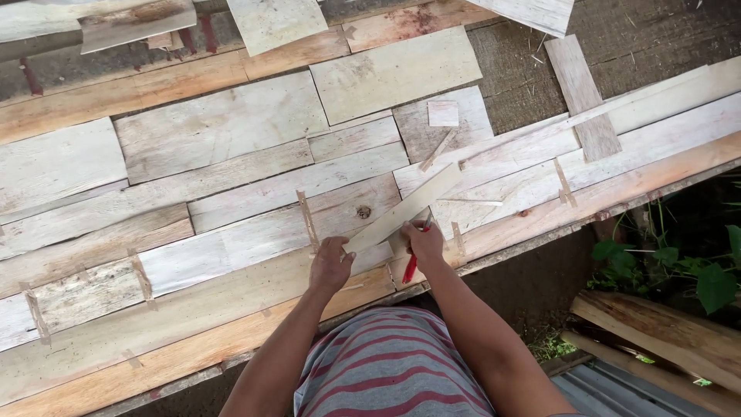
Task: The person is using a utility knife to cut and trim thin pieces of wood veneer on a wooden work surface.
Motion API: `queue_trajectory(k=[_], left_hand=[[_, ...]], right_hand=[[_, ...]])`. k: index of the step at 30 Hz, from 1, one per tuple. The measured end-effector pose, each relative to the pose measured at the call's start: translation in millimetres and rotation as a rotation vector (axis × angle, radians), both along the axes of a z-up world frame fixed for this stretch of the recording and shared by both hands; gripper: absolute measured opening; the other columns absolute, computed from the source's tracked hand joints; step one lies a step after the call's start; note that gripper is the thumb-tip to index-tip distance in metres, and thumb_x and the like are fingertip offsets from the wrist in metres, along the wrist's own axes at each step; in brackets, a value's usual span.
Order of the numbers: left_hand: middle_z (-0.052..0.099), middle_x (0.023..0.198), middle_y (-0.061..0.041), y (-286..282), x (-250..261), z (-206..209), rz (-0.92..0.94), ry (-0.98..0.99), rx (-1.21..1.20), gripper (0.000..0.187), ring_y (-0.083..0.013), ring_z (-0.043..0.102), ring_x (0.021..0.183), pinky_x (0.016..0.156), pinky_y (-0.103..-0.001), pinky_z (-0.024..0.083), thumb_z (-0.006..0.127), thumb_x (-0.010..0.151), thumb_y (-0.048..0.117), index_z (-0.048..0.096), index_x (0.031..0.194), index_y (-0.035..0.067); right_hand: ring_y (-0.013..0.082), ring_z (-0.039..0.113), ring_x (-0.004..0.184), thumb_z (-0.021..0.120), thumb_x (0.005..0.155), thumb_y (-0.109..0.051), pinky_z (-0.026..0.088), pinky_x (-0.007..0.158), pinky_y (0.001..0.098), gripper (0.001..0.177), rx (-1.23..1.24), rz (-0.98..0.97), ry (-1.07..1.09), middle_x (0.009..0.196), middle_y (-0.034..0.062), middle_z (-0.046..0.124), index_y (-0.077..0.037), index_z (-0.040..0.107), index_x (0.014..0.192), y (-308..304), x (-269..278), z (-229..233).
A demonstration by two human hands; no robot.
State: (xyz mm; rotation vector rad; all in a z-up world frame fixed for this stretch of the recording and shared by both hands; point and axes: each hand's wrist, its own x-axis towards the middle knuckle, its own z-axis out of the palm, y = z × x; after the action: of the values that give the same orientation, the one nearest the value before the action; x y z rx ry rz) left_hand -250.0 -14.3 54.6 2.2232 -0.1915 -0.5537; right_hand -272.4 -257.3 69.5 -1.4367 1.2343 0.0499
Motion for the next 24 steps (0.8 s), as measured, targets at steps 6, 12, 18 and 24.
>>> queue_trajectory(k=[6, 12, 18, 24], left_hand=[[0.06, 0.118, -0.014, -19, 5, 5, -0.001, 0.079, 0.013, 0.047, -0.0393, 0.064, 0.116, 0.101, -0.047, 0.052, 0.076, 0.083, 0.014, 0.063, 0.128, 0.013], [0.056, 0.116, -0.014, -23, 5, -10, -0.01, 0.067, 0.021, 0.049, -0.042, 0.062, 0.115, 0.1, -0.049, 0.051, 0.079, 0.081, 0.014, 0.063, 0.128, 0.011], [0.055, 0.119, -0.009, -28, 9, -6, -0.047, 0.097, 0.141, 0.045, -0.0348, 0.062, 0.116, 0.1, -0.044, 0.053, 0.077, 0.084, 0.015, 0.063, 0.127, 0.016], [0.052, 0.117, -0.004, -38, 20, -23, -0.134, 0.128, 0.331, 0.038, -0.0296, 0.059, 0.115, 0.095, -0.045, 0.052, 0.076, 0.085, 0.022, 0.056, 0.117, 0.021]], right_hand=[[0.0218, 0.062, 0.047, 0.083, 0.086, -0.018, 0.055, 0.039, 0.0311, 0.027, 0.097, -0.039, -0.031, 0.074, 0.0161, 0.069, -0.002, 0.065, 0.099, 4, 5, -25], [0.0184, 0.059, 0.049, 0.079, 0.087, -0.017, 0.049, 0.039, 0.0276, 0.021, 0.186, -0.04, -0.03, 0.069, 0.0101, 0.06, -0.003, 0.065, 0.095, 10, 5, -19], [0.0211, 0.06, 0.046, 0.082, 0.086, -0.019, 0.048, 0.038, 0.0305, 0.02, 0.177, -0.021, 0.011, 0.064, 0.0112, 0.061, -0.005, 0.068, 0.089, 8, 9, -27], [0.0186, 0.057, 0.044, 0.078, 0.089, -0.016, 0.045, 0.038, 0.0306, 0.02, 0.202, 0.076, 0.032, 0.058, 0.0075, 0.055, -0.003, 0.065, 0.082, 10, 9, -21]])
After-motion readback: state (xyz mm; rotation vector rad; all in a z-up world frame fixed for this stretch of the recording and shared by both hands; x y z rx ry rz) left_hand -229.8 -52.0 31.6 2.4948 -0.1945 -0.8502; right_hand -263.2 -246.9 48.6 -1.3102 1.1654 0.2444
